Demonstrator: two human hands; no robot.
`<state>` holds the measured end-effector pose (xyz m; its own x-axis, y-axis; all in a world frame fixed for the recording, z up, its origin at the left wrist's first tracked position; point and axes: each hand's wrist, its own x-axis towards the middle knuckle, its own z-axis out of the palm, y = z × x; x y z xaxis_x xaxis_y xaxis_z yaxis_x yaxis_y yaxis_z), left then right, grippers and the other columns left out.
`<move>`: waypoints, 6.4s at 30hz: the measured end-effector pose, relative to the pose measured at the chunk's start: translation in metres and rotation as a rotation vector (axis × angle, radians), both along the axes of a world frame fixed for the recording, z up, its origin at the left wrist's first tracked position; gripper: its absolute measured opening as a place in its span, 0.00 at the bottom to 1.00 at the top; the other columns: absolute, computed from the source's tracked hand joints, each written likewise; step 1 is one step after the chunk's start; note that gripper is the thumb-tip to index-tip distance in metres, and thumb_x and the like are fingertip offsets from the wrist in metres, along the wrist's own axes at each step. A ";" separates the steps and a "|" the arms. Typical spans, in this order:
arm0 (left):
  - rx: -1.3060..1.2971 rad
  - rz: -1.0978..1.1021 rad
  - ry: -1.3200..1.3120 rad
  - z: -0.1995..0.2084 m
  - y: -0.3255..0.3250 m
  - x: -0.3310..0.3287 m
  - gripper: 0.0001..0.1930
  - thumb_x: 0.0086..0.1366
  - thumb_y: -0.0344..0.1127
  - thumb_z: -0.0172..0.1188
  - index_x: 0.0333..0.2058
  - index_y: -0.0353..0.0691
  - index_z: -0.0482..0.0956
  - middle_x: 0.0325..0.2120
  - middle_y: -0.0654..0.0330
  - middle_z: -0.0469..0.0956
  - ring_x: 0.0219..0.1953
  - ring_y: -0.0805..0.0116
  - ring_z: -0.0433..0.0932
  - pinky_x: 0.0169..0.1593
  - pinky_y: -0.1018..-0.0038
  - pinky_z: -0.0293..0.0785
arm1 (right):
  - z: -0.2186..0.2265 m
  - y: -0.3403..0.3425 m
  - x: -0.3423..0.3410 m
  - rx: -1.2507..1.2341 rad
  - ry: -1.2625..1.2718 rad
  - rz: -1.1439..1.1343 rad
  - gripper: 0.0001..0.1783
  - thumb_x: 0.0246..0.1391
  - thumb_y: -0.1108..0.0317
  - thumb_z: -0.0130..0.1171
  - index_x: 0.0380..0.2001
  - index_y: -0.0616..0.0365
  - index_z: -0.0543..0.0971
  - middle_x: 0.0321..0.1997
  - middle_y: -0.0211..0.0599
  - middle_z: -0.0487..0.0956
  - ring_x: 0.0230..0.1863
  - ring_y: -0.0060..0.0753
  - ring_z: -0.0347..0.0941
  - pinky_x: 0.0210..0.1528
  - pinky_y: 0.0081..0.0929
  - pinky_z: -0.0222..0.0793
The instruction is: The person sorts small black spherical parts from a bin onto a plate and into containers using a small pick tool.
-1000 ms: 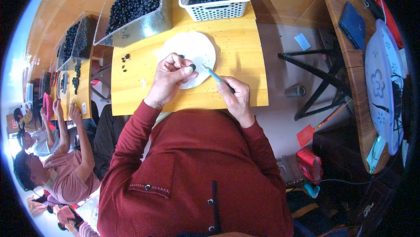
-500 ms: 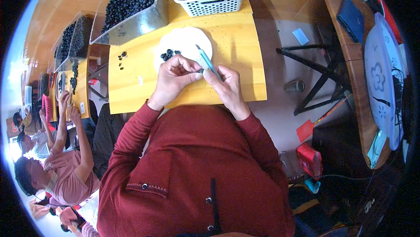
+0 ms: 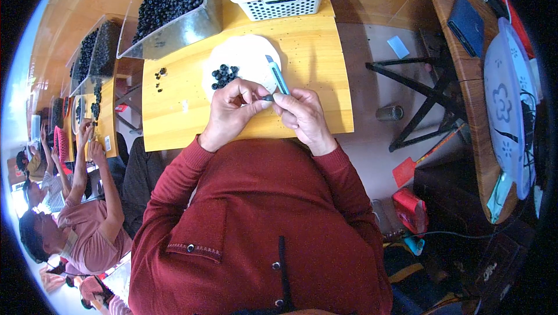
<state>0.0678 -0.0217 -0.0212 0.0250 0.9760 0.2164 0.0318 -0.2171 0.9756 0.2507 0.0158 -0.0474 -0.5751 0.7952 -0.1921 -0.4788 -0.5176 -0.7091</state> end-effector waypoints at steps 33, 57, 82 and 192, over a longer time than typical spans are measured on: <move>0.251 0.266 0.641 0.060 0.145 -0.035 0.14 0.59 0.32 0.66 0.43 0.33 0.80 0.35 0.50 0.83 0.37 0.63 0.83 0.44 0.70 0.80 | -0.016 -0.019 0.003 0.346 -0.282 -0.294 0.07 0.57 0.73 0.58 0.38 0.64 0.80 0.24 0.19 0.72 0.23 0.09 0.62 0.24 0.13 0.56; -0.104 -0.082 0.828 0.029 0.037 -0.079 0.18 0.54 0.35 0.70 0.42 0.35 0.81 0.38 0.52 0.81 0.43 0.57 0.80 0.49 0.65 0.76 | -0.019 -0.017 0.000 0.326 -0.281 -0.310 0.06 0.57 0.74 0.58 0.38 0.63 0.80 0.23 0.19 0.72 0.21 0.08 0.62 0.22 0.12 0.56; 0.253 -0.098 1.109 -0.011 0.048 -0.074 0.24 0.55 0.48 0.67 0.47 0.39 0.80 0.50 0.52 0.74 0.57 0.51 0.70 0.60 0.60 0.67 | -0.020 -0.018 -0.002 0.338 -0.277 -0.317 0.05 0.58 0.74 0.58 0.37 0.61 0.80 0.20 0.16 0.70 0.18 0.06 0.58 0.19 0.11 0.50; -0.402 -0.087 -0.897 0.006 0.006 -0.083 0.10 0.69 0.29 0.54 0.47 0.34 0.77 0.37 0.55 0.81 0.38 0.68 0.83 0.50 0.68 0.82 | 0.006 -0.025 -0.034 0.581 -0.650 -0.422 0.09 0.61 0.69 0.59 0.37 0.65 0.80 0.24 0.16 0.69 0.25 0.07 0.60 0.25 0.13 0.56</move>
<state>-0.0156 -0.0157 -0.0148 0.0884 0.9836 -0.1570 -0.7563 0.1689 0.6320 0.2172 -0.0095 -0.0414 -0.1412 0.9831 0.1164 0.0308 0.1219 -0.9921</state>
